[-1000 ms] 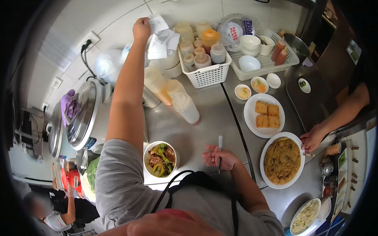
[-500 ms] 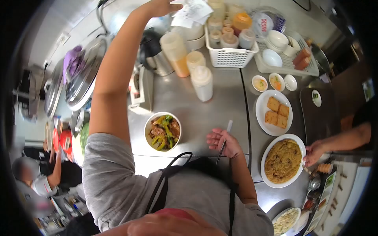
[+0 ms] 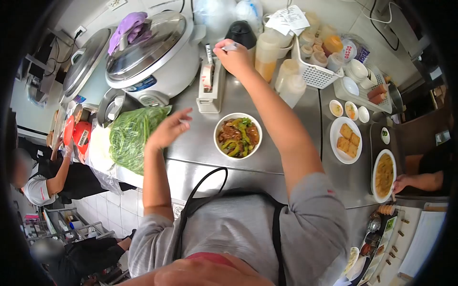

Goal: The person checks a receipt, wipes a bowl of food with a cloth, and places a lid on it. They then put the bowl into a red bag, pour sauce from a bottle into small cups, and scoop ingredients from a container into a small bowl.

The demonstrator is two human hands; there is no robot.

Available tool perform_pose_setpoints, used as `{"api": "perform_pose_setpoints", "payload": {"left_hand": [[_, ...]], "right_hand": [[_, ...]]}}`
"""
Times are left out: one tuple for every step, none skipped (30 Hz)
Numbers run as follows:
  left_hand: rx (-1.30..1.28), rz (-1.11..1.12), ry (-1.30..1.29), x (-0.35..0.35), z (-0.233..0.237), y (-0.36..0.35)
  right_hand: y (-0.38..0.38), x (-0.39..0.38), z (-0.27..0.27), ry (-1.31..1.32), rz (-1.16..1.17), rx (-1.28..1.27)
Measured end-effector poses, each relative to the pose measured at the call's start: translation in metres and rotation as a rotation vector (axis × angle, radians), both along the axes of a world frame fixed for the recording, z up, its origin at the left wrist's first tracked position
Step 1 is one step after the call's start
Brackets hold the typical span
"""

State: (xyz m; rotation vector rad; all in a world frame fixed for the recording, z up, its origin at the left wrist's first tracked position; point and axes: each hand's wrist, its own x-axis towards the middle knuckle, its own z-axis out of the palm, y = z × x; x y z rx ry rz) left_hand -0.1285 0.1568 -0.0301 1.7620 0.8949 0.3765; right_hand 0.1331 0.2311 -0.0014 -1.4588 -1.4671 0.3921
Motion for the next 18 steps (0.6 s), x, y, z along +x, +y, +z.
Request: {"api": "perform_pose_setpoints", "payload": {"left_hand": [[-0.042,0.011,-0.028,-0.012,-0.014,-0.009],[-0.086,0.022,-0.056,-0.023,-0.027,-0.018],[-0.145,0.037,-0.076,-0.034,-0.036,-0.027],[-0.167,0.05,-0.079,-0.042,-0.042,-0.032],[-0.193,0.061,-0.08,-0.049,-0.047,-0.037],[-0.22,0.069,-0.081,-0.054,-0.051,-0.041],[-0.21,0.055,-0.077,-0.055,-0.051,-0.044],[-0.209,0.045,-0.06,-0.054,-0.054,-0.045],[-0.204,0.031,-0.045,-0.05,-0.057,-0.044],[-0.196,0.012,-0.031,-0.045,-0.058,-0.044],[-0.222,0.01,-0.063,-0.037,-0.057,-0.045],[-0.283,0.007,-0.077,-0.03,-0.059,-0.043],[-0.341,0.005,-0.092,-0.022,-0.063,-0.04],[-0.399,0.001,-0.104,-0.013,-0.068,-0.039],[-0.413,-0.012,-0.112,-0.002,-0.074,-0.037],[-0.406,-0.035,-0.113,0.01,-0.078,-0.036],[-0.399,-0.059,-0.114,0.023,-0.081,-0.037],[-0.392,-0.082,-0.114,0.032,-0.084,-0.038]], "right_hand": [[0.017,-0.011,-0.008,-0.06,-0.025,-0.031],[0.035,-0.018,-0.019,-0.228,-0.069,-0.007],[0.061,-0.019,-0.043,-0.25,-0.099,-0.062],[0.081,-0.019,-0.063,-0.272,-0.13,-0.124],[0.087,-0.022,-0.067,-0.297,-0.125,-0.169],[0.088,-0.025,-0.068,-0.322,-0.122,-0.217],[0.087,-0.027,-0.067,-0.346,-0.123,-0.268],[0.088,-0.027,-0.066,-0.331,-0.108,-0.348],[0.09,-0.029,-0.059,-0.314,-0.097,-0.426],[0.086,-0.027,-0.051,-0.294,-0.09,-0.499],[0.075,-0.022,-0.045,-0.251,-0.096,-0.426],[0.06,-0.019,-0.035,-0.211,-0.103,-0.344],[0.045,-0.017,-0.026,-0.175,-0.112,-0.258],[0.023,-0.012,-0.02,-0.046,-0.06,-0.266],[-0.006,-0.001,-0.015,0.081,-0.011,-0.267],[-0.036,0.011,-0.009,0.208,0.037,-0.262],[-0.068,0.023,-0.002,0.2,0.015,-0.337],[-0.099,0.037,0.002,0.196,-0.006,-0.412]]}}
